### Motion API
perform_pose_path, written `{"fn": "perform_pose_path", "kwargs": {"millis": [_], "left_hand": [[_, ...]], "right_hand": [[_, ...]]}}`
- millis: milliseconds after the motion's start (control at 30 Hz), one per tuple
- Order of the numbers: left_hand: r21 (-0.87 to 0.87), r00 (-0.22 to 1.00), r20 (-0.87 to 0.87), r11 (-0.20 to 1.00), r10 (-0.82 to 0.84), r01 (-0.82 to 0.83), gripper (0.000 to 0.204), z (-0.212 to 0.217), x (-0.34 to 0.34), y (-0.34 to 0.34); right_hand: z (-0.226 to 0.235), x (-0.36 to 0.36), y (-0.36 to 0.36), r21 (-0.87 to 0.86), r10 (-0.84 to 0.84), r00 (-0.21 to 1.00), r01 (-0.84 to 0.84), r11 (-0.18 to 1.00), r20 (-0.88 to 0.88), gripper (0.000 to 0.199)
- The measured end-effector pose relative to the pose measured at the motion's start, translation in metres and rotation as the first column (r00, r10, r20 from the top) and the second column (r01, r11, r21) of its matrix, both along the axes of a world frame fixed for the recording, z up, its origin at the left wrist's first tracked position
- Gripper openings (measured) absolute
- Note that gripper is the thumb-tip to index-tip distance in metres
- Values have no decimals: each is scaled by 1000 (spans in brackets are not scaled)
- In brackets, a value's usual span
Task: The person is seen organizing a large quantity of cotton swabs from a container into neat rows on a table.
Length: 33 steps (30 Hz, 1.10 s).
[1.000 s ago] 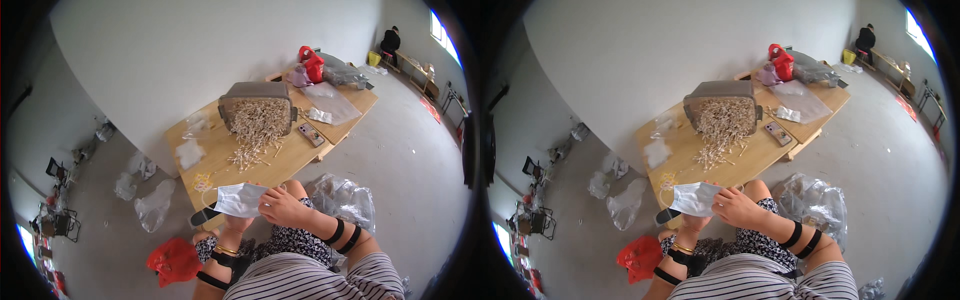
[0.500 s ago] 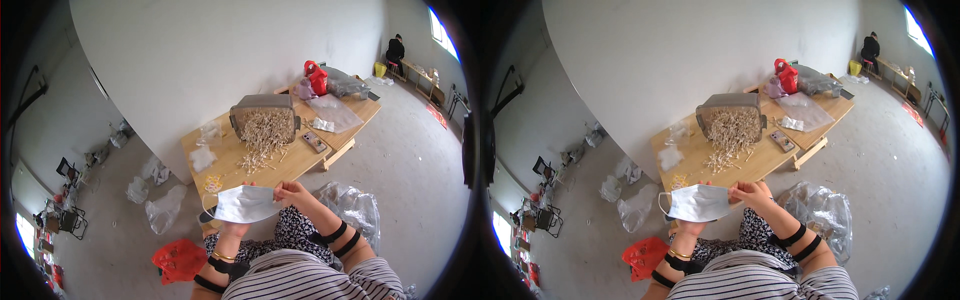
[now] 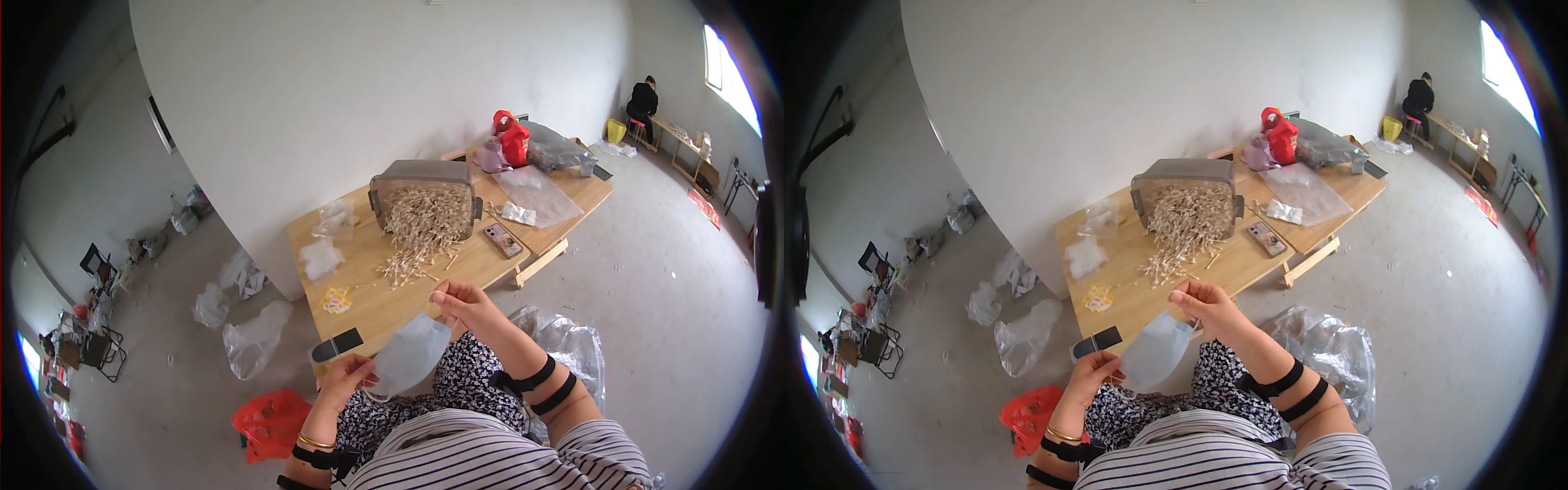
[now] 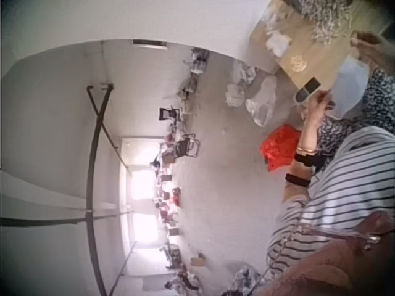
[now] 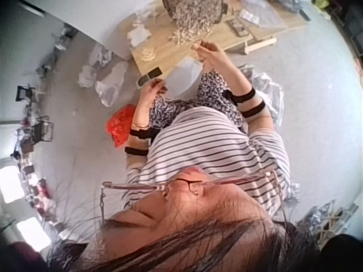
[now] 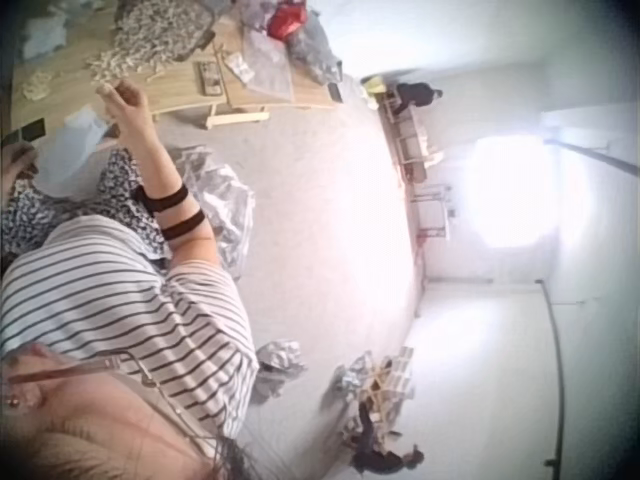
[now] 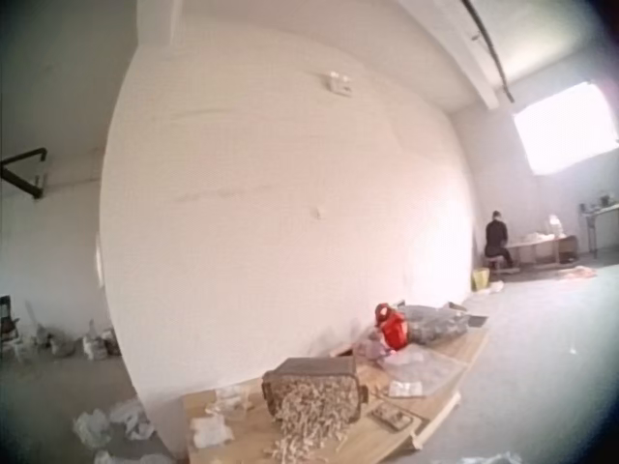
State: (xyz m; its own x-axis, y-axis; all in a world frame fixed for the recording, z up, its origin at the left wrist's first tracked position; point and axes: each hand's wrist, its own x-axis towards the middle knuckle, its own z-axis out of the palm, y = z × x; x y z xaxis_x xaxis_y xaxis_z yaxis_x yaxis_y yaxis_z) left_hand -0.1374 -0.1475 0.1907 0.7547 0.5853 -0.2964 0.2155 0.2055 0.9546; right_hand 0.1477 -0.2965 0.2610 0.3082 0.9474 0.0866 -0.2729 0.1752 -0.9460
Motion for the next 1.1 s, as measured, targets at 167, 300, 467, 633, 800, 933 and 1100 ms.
{"fn": "perform_pose_path", "kwargs": {"millis": [167,300,467,633,800,933,1100], "left_hand": [[97,898,214,907,384,-410,21,39,0,-7],[160,855,408,897,320,-413,26,79,-7,-13],[-9,807,493,929,326,-370,40,110,-10,-19],[58,818,507,936,271,-346,49,120,-9,-15],[-219,756,647,973,93,68,54,118,-18,-1],[-299,618,775,938,132,175,51,133,-22,-10],[-83,466,885,984,-1,159,29,151,-43,-34]], "right_hand": [[21,-3,-6,192,51,988,-23,981,-143,15],[37,1,-19,319,131,980,-76,945,-153,12],[49,8,-27,433,164,968,-66,899,-192,12],[49,7,-26,450,206,955,-90,888,-214,18],[55,8,-26,488,249,937,-103,867,-244,33],[60,4,-29,543,316,910,-129,830,-267,43],[80,-11,-50,556,232,921,-22,831,-312,40]]}}
